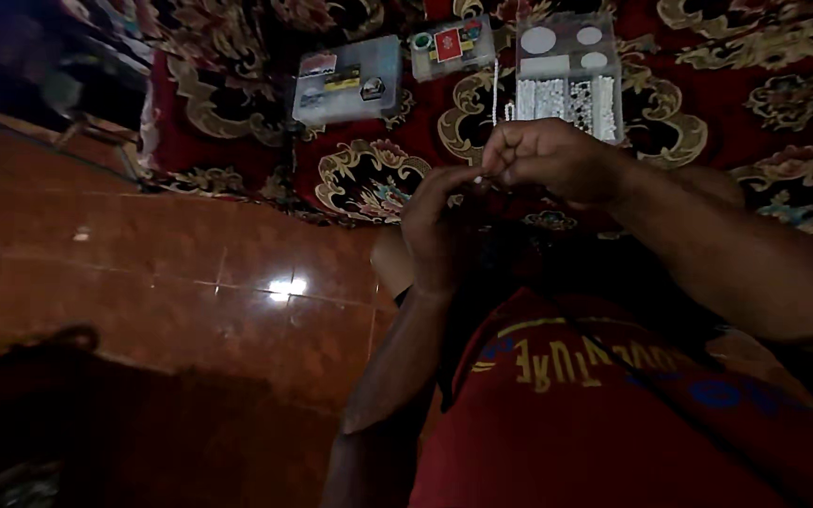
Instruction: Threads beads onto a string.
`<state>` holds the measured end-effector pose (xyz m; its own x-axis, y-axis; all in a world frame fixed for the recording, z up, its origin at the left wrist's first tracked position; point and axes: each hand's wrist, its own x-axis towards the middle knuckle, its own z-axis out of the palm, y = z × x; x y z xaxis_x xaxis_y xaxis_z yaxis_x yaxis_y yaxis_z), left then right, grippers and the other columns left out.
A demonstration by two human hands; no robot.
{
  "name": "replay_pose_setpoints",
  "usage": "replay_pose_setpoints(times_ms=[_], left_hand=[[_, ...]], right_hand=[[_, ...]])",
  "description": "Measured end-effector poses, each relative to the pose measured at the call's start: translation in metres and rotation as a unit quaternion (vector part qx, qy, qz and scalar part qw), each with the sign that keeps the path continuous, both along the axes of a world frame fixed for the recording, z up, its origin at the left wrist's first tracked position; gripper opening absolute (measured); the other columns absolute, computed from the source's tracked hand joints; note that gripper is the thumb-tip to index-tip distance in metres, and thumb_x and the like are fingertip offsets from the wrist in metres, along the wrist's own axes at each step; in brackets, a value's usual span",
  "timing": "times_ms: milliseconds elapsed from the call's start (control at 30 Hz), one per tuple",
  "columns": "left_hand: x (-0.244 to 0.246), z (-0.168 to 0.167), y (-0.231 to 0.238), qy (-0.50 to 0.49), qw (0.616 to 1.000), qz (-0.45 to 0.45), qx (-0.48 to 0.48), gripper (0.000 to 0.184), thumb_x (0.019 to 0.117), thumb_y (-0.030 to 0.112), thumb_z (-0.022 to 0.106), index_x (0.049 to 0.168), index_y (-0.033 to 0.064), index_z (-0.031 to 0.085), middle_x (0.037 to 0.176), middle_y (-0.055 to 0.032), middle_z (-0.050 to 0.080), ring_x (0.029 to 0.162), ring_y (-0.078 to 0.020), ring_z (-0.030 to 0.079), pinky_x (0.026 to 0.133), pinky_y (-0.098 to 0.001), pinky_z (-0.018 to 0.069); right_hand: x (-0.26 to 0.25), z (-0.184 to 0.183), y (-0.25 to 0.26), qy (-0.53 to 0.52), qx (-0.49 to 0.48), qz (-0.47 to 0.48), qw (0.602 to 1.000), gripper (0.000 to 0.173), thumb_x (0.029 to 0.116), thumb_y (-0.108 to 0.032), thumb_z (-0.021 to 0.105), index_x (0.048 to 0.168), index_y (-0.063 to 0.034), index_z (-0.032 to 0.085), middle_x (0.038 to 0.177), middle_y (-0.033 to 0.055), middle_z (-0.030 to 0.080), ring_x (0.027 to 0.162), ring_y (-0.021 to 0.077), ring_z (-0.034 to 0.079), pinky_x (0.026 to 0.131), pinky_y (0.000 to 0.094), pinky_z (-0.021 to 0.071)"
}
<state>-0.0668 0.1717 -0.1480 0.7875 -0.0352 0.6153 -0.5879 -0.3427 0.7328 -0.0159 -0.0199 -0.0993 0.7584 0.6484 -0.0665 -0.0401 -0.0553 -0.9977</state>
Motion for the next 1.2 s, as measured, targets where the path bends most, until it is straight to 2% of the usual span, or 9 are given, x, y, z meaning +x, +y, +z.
replay_pose_setpoints(times_ms=[67,200,400,533,733,900,1033,1133,1200], left_hand=[[-0.001,0.002,0.002,0.001,1.000,-0.004,-0.023,0.015,0.0922,-0.002,0.070,0.107,-0.0028,0.070,0.102,-0.0084,0.070,0.087,-0.0107,0.068,0.075,-0.0242,0.0600],[-0.005,0.012,0.007,0.009,0.998,-0.017,-0.056,0.015,0.0938,0.001,0.070,0.108,-0.0022,0.071,0.102,-0.0065,0.070,0.087,-0.0104,0.068,0.074,-0.0247,0.0601],[-0.007,0.023,0.013,0.021,0.996,-0.034,-0.083,0.018,0.0944,0.001,0.070,0.112,0.0011,0.072,0.107,-0.0044,0.070,0.090,-0.0113,0.069,0.077,-0.0266,0.0612],[-0.006,0.029,0.017,0.016,0.997,-0.036,-0.060,0.019,0.0960,0.003,0.068,0.115,0.0014,0.072,0.108,-0.0042,0.070,0.092,-0.0109,0.068,0.077,-0.0246,0.0594],[-0.002,0.036,0.020,0.014,0.998,-0.033,-0.051,0.020,0.0959,0.002,0.068,0.115,0.0005,0.071,0.109,-0.0038,0.068,0.093,-0.0099,0.067,0.078,-0.0232,0.0589],[-0.001,0.043,0.023,0.008,0.999,-0.024,-0.046,0.018,0.0946,0.002,0.070,0.113,-0.0004,0.071,0.108,-0.0047,0.069,0.093,-0.0109,0.067,0.080,-0.0245,0.0594],[-0.005,0.046,0.019,0.016,0.999,-0.005,-0.039,0.019,0.0957,0.004,0.069,0.115,0.0003,0.070,0.108,-0.0039,0.069,0.089,-0.0087,0.067,0.075,-0.0226,0.0589],[-0.008,0.047,0.016,0.025,0.999,0.035,-0.016,0.017,0.0974,0.006,0.066,0.112,0.0009,0.072,0.106,-0.0054,0.071,0.090,-0.0101,0.068,0.077,-0.0263,0.0603],[-0.006,0.045,0.015,0.019,0.999,0.043,-0.024,0.015,0.0960,0.002,0.066,0.108,-0.0035,0.073,0.106,-0.0100,0.073,0.093,-0.0128,0.070,0.081,-0.0288,0.0615]], right_hand=[[0.010,-0.014,0.003,-0.056,0.041,0.015,0.997,0.011,0.0953,0.001,0.056,0.104,-0.0033,0.062,0.075,-0.0013,0.064,0.060,0.0010,0.055,0.053,0.0164,0.0455],[0.009,-0.001,0.009,-0.124,0.004,-0.001,0.992,0.005,0.0977,-0.005,0.062,0.100,-0.0055,0.066,0.079,-0.0008,0.068,0.067,0.0013,0.062,0.061,0.0178,0.0536],[0.007,0.010,0.015,-0.185,0.003,-0.016,0.983,0.006,0.0977,-0.009,0.061,0.096,-0.0088,0.066,0.070,-0.0054,0.063,0.057,-0.0025,0.055,0.052,0.0148,0.0471],[0.009,0.016,0.017,-0.189,-0.011,-0.022,0.982,0.005,0.0968,-0.008,0.063,0.095,-0.0094,0.067,0.070,-0.0058,0.063,0.057,-0.0033,0.054,0.052,0.0135,0.0459],[0.014,0.022,0.021,-0.168,0.016,-0.008,0.986,0.002,0.0954,-0.009,0.069,0.095,-0.0091,0.067,0.073,-0.0037,0.067,0.062,-0.0019,0.061,0.056,0.0141,0.0514],[0.020,0.021,0.024,-0.161,0.057,0.010,0.985,0.002,0.0958,-0.008,0.068,0.094,-0.0081,0.067,0.074,-0.0024,0.068,0.063,-0.0002,0.063,0.057,0.0154,0.0530],[0.019,0.019,0.025,-0.167,0.066,0.001,0.984,0.003,0.0962,-0.008,0.065,0.094,-0.0081,0.067,0.075,-0.0022,0.068,0.064,0.0006,0.063,0.058,0.0165,0.0540],[0.014,0.015,0.023,-0.224,0.028,-0.039,0.973,0.006,0.0965,-0.016,0.065,0.098,-0.0117,0.069,0.077,-0.0046,0.067,0.064,0.0008,0.062,0.058,0.0202,0.0551],[0.016,0.007,0.026,-0.275,0.034,-0.066,0.959,0.010,0.0964,-0.022,0.062,0.096,-0.0147,0.068,0.073,-0.0088,0.063,0.060,-0.0030,0.057,0.053,0.0173,0.0515]])
